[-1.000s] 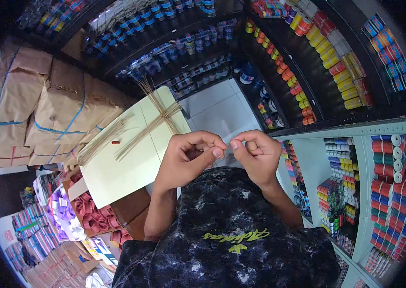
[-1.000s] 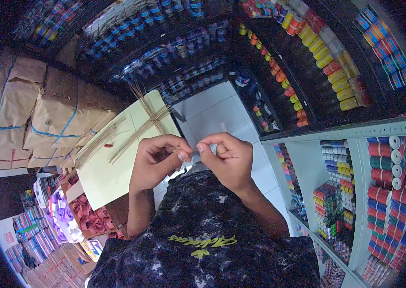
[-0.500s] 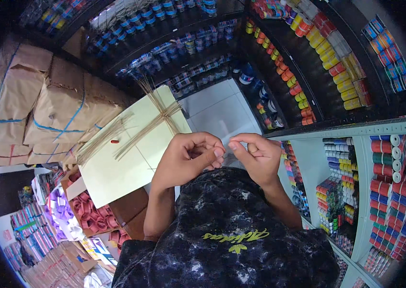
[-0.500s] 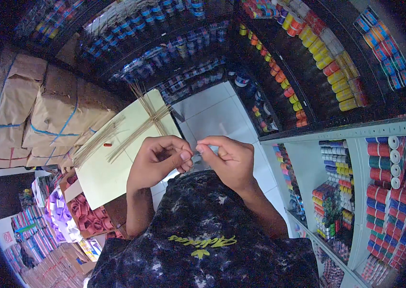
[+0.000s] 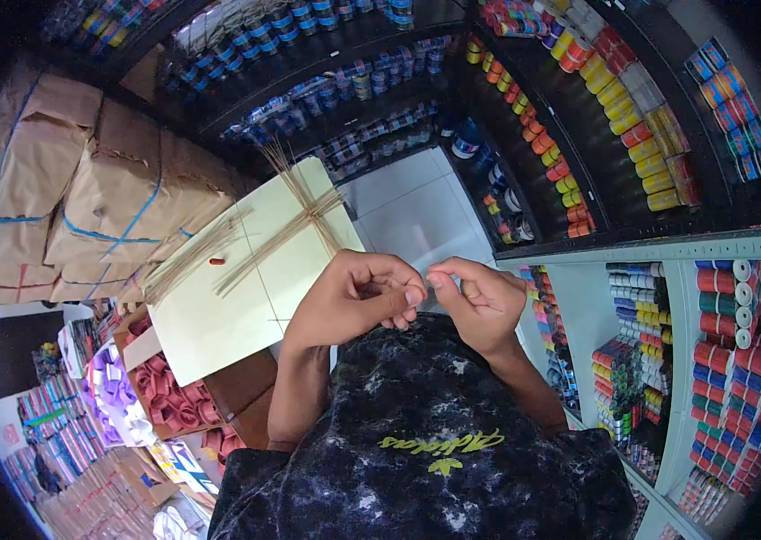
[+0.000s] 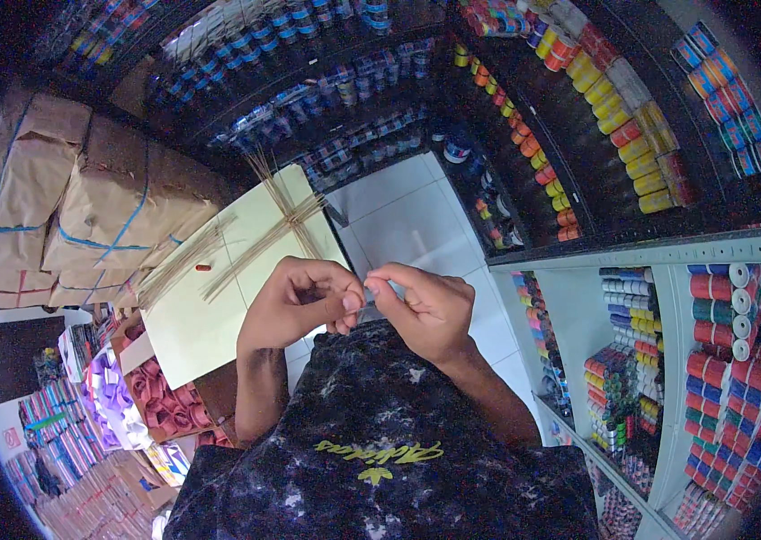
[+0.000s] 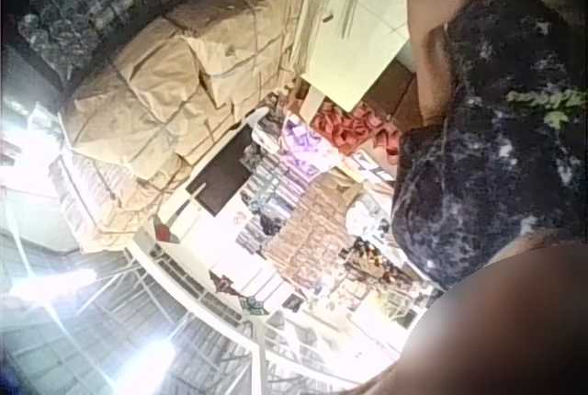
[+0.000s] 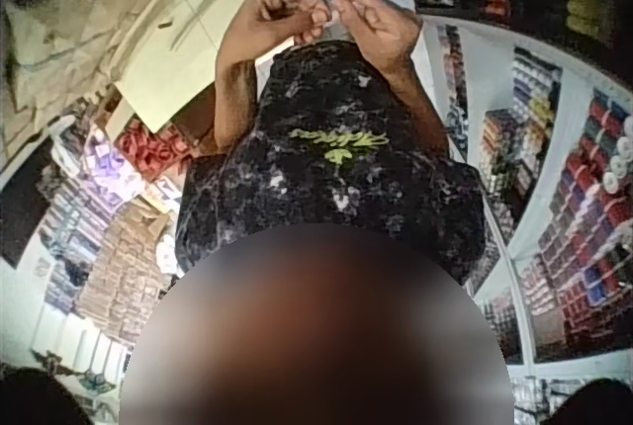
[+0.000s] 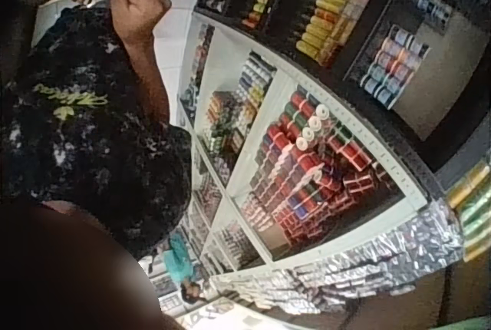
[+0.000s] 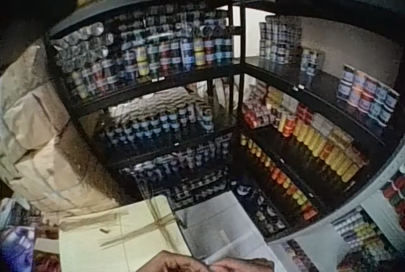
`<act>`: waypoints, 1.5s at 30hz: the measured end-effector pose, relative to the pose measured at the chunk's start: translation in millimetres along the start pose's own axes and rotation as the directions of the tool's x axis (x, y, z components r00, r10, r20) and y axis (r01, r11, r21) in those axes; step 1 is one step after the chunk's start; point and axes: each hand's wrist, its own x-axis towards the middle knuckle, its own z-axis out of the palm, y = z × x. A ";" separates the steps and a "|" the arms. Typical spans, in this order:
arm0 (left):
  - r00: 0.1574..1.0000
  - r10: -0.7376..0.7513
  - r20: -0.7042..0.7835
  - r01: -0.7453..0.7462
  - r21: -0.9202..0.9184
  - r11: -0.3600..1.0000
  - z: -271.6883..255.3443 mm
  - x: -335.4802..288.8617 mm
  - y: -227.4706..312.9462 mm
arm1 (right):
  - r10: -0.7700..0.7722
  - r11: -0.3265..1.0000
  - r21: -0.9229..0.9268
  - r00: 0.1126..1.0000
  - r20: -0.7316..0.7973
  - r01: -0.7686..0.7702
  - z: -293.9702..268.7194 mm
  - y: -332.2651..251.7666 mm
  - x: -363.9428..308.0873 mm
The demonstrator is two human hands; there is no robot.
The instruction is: Assembling the structural frame of a kite using bamboo sticks and thin string.
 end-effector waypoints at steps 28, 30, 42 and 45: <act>0.993 0.105 -0.061 -0.097 0.128 0.987 3.7 -0.5 -5.2 | 0.049 0.994 0.083 0.952 0.303 -0.078 -20.1 5.8 17.5; 0.994 0.094 -0.056 -0.086 0.131 0.988 3.9 -0.7 -4.5 | 0.040 0.994 0.079 0.942 0.333 -0.070 -18.5 4.6 16.7; 0.989 0.140 -0.052 -0.132 0.129 0.983 7.3 -0.1 -6.4 | 0.089 0.961 0.213 0.926 0.367 -0.177 -8.0 4.8 8.0; 0.986 0.149 -0.075 -0.135 0.161 0.978 9.5 -2.7 -7.2 | 0.104 0.935 0.287 0.932 0.347 -0.211 -5.2 4.1 6.4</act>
